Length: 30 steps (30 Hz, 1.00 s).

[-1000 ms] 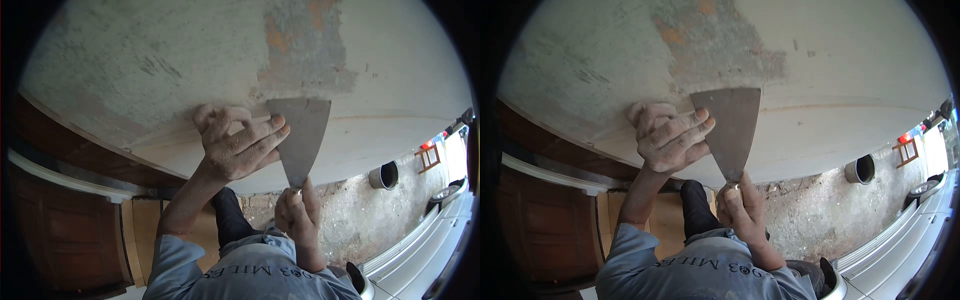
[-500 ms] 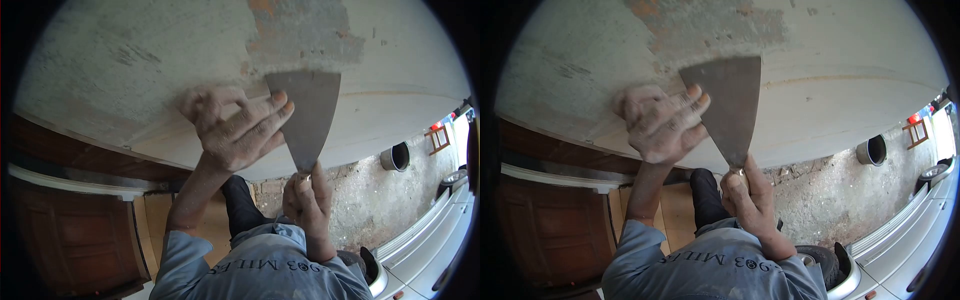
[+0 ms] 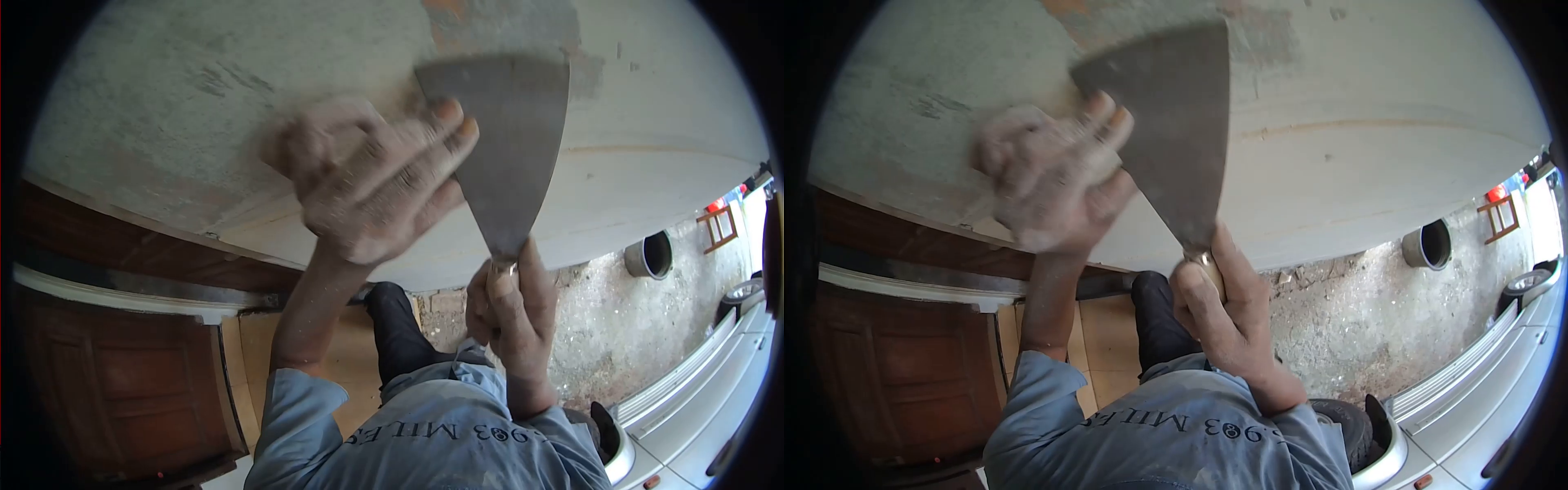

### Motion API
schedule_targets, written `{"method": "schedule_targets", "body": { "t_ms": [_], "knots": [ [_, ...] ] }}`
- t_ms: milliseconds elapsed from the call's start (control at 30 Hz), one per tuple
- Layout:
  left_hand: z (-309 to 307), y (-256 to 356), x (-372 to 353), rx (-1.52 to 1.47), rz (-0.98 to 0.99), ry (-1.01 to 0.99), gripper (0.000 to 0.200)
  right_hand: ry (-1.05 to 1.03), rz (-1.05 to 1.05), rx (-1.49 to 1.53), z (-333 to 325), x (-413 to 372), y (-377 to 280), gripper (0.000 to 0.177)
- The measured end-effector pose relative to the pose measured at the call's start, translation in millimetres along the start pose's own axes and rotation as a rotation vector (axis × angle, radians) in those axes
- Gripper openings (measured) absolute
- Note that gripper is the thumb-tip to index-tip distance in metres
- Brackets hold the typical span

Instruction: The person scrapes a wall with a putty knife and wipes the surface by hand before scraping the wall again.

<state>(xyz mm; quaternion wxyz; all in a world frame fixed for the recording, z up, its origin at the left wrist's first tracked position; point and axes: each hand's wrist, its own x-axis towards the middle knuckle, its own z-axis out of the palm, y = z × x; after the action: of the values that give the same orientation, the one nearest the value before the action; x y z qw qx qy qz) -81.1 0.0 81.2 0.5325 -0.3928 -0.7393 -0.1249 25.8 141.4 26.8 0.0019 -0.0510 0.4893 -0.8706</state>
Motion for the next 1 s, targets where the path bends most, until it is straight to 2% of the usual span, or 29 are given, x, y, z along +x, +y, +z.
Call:
{"method": "schedule_targets", "body": {
  "t_ms": [100,200,367,467,567,700,833,933,1000],
  "knots": [
    [5.2,-2.2,-10.9,-0.024,0.061,0.036,0.022,0.012,0.016,0.08,-3.3,-9.7,14.0,0.046],
    [4.7,-8.1,-5.9,-0.023,0.094,0.053,0.024,-0.029,0.023,-0.028,-5.3,0.2,1.3,0.046],
    [6.8,-3.3,-11.4,-0.041,0.0,0.069,0.03,0.045,0.043,0.07,3.4,-8.6,10.4,0.047],
    [6.9,-2.5,-9.0,-0.049,-0.044,0.047,0.032,-0.033,0.009,0.046,-3.2,1.8,3.4,0.048],
    [0.2,3.3,-17.0,-0.033,-0.078,-0.004,0.031,-0.017,0.008,0.039,0.8,-8.7,12.2,0.047],
    [5.5,-11.2,-11.9,0.006,0.019,0.064,0.031,-0.022,-0.023,0.021,5.2,1.2,8.4,0.051],
    [4.4,2.1,-19.2,-0.054,-0.083,0.048,0.029,-0.006,0.011,0.066,4.8,-11.7,13.8,0.053],
    [7.7,-3.4,-15.8,-0.061,-0.026,0.082,0.029,-0.019,-0.005,0.051,3.9,-9.1,12.2,0.053],
    [0.9,-4.5,-15.6,-0.059,-0.011,0.024,0.033,-0.022,-0.011,0.037,7.2,-10.0,6.6,0.053]
  ]
}}
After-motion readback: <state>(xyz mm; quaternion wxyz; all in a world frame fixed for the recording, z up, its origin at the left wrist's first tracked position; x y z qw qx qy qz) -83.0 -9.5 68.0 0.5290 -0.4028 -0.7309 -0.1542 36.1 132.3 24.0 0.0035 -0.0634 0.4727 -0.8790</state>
